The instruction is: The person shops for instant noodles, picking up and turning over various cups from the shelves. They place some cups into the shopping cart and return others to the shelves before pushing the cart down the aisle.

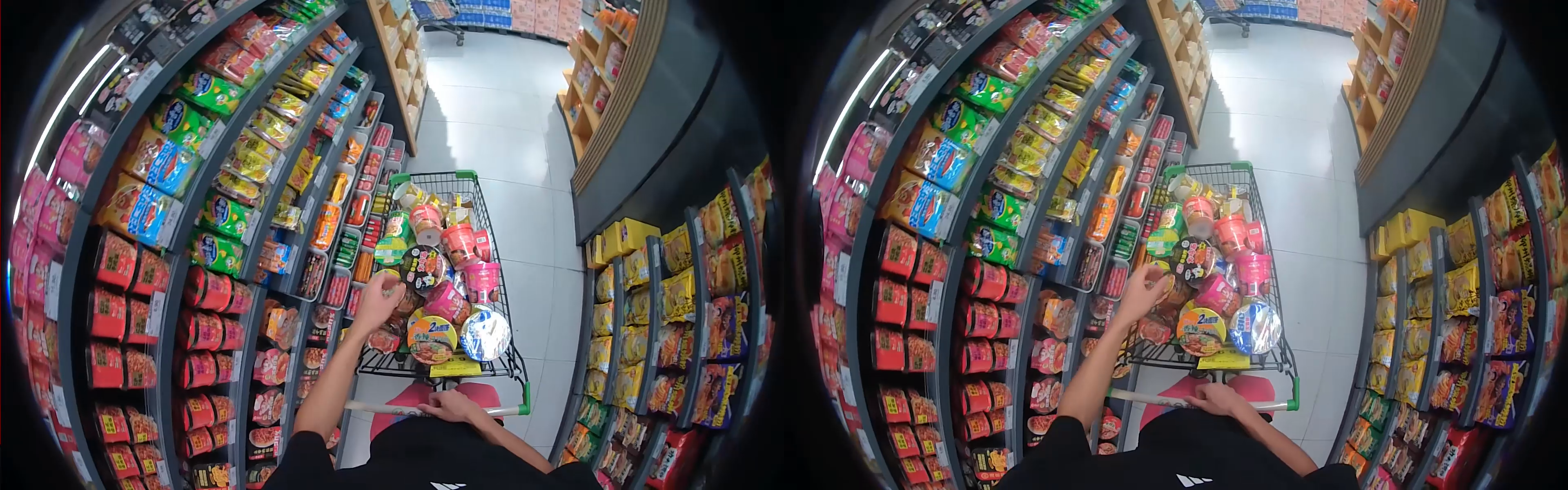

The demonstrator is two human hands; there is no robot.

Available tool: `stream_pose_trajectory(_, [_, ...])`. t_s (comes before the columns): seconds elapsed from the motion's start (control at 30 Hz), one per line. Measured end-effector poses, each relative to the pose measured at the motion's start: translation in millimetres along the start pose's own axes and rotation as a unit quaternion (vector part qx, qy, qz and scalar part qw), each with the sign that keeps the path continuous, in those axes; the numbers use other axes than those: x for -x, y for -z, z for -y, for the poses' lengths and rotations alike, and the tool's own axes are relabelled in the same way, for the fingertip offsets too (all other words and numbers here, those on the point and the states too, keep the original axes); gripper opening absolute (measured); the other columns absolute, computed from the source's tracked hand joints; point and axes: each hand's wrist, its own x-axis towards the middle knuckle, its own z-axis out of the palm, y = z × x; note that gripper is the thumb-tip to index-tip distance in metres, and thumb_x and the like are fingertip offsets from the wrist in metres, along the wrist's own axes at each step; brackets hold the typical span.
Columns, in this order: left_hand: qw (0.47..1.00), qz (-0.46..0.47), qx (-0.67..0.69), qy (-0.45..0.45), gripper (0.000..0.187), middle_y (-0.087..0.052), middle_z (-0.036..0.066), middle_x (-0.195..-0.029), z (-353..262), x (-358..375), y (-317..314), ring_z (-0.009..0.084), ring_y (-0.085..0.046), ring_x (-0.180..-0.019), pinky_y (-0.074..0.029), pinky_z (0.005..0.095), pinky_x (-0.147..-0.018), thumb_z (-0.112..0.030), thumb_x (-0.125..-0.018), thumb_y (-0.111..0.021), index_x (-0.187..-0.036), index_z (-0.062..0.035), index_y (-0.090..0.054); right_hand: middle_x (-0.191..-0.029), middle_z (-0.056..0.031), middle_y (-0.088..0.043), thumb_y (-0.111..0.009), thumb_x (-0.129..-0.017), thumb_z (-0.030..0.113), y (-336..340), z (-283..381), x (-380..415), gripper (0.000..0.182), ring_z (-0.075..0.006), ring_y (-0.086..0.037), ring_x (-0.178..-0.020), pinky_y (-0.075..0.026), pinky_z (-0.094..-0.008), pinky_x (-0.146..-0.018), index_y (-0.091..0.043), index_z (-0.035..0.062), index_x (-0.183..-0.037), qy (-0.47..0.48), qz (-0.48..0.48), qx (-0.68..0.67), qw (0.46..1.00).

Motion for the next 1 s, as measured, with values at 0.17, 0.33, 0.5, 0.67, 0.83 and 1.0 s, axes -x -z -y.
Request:
stream_pose_trajectory(0.17, [0.959, 0.091, -0.269, 0.001, 0.112, -0.039, 0.023, -0.158, 34, -56, -53, 0.0459, -0.039, -0.146, -0.04, 0.0641, -0.113, -0.051, -0.072, -0.09, -0.162, -0.0157, -0.034, -0.082, -0.0195, -0.071, -0.059, -0.101, 0.067, 10, 5, -4, 0.063, -0.0378, -0.072, -0.081, -0.055, -0.0486, -0.077, -0.07, 0.0066, -0.086, -0.021, 0.019, -0.023, 0.999])
stream_pose_trajectory(0.33, [0.93, 0.17, -0.325, 0.031, 0.136, -0.013, 0.029, -0.172, 38, -76, -93, 0.0526, -0.023, -0.154, -0.032, 0.0748, -0.115, -0.042, -0.066, -0.099, -0.17, -0.0257, -0.013, -0.078, -0.0148, -0.07, -0.064, -0.102, 0.057, 19, 3, -2, 0.056, -0.0318, -0.071, -0.074, -0.055, -0.0428, -0.073, -0.069, 0.0036, -0.088, -0.01, -0.014, -0.051, 0.999])
stream_pose_trajectory(0.5, [0.939, 0.141, -0.309, 0.049, 0.13, -0.019, 0.032, -0.167, 49, -87, -103, 0.0542, -0.025, -0.152, -0.03, 0.0736, -0.116, -0.045, -0.067, -0.097, -0.169, -0.0237, -0.019, -0.08, -0.0122, -0.072, -0.071, -0.103, 0.038, 13, -5, 4, 0.038, -0.0237, -0.069, -0.073, -0.054, -0.0375, -0.07, -0.069, 0.002, -0.094, -0.011, -0.118, -0.125, 0.985])
stream_pose_trajectory(0.67, [0.979, 0.057, -0.193, 0.025, 0.117, -0.029, 0.028, -0.159, 22, -85, -78, 0.0516, -0.033, -0.147, -0.035, 0.0658, -0.117, -0.047, -0.068, -0.096, -0.162, -0.0171, -0.033, -0.08, -0.0055, -0.071, -0.071, -0.104, 0.03, 26, -5, 13, 0.029, -0.0127, -0.064, -0.072, -0.052, -0.032, -0.066, -0.071, 0.0023, -0.096, -0.011, -0.188, -0.187, 0.964])
stream_pose_trajectory(0.83, [0.998, 0.02, 0.056, -0.006, 0.097, -0.044, 0.018, -0.146, -12, -64, -17, 0.0341, -0.052, -0.136, -0.044, 0.0441, -0.116, -0.038, -0.079, -0.093, -0.156, -0.0088, -0.043, -0.077, 0.0, -0.066, -0.074, -0.102, 0.022, 77, 28, 30, 0.021, -0.007, -0.058, -0.07, -0.049, -0.0271, -0.064, -0.069, 0.0025, -0.096, -0.026, -0.302, -0.211, 0.93])
stream_pose_trajectory(1.0, [0.893, 0.17, 0.413, 0.052, 0.085, -0.053, 0.014, -0.152, -31, -20, 49, 0.022, -0.052, -0.14, -0.042, 0.0368, -0.117, -0.045, -0.092, -0.077, -0.157, -0.003, -0.041, -0.104, -0.0087, -0.067, -0.08, -0.096, 0.019, 135, 88, 24, 0.039, -0.0164, -0.065, -0.094, -0.054, -0.0332, -0.084, -0.058, 0.0035, -0.125, 0.043, -0.41, -0.23, 0.882])
